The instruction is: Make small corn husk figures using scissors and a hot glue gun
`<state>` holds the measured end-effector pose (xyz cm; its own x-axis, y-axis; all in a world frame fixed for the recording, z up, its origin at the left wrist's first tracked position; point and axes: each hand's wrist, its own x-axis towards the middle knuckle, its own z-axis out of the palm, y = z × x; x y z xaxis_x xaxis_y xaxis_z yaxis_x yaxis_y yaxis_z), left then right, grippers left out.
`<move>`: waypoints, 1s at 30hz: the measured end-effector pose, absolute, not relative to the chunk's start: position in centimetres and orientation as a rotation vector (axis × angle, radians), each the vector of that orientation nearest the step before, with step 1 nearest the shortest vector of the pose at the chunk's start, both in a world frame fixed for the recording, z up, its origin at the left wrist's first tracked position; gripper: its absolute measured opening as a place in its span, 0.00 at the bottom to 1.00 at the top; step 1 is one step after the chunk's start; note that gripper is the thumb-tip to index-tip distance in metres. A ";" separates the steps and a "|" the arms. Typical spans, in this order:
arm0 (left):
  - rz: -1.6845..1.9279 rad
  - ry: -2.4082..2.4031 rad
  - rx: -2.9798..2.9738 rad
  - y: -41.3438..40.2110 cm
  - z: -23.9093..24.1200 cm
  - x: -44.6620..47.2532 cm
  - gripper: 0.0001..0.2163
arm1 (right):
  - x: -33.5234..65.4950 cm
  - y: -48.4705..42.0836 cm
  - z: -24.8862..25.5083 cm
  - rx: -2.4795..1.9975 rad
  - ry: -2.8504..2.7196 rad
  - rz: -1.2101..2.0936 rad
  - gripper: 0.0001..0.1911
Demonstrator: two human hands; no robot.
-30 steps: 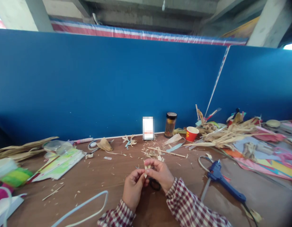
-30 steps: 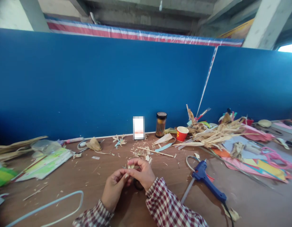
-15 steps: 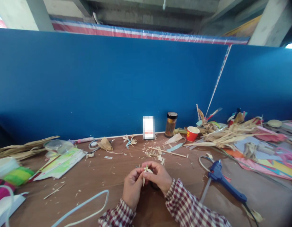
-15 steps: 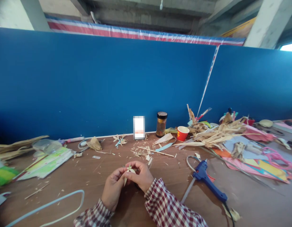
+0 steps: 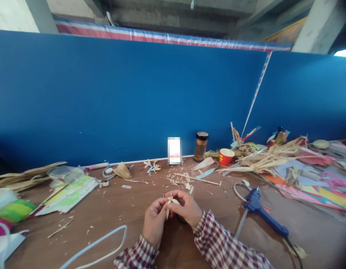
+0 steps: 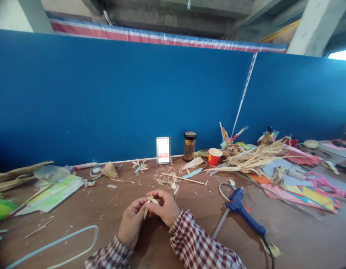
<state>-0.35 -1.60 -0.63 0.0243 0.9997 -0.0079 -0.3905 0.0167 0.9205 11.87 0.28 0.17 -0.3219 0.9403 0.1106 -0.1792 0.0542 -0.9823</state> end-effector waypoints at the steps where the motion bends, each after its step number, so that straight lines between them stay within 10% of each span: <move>1: 1.353 0.881 0.891 -1.6 -0.8 -0.4 0.08 | 11.8 0.3 0.1 -0.850 -1.367 1.447 0.18; 30: 1.243 0.447 0.265 -1.3 1.0 -2.0 0.09 | 12.9 1.7 4.1 -0.994 -1.256 1.331 0.17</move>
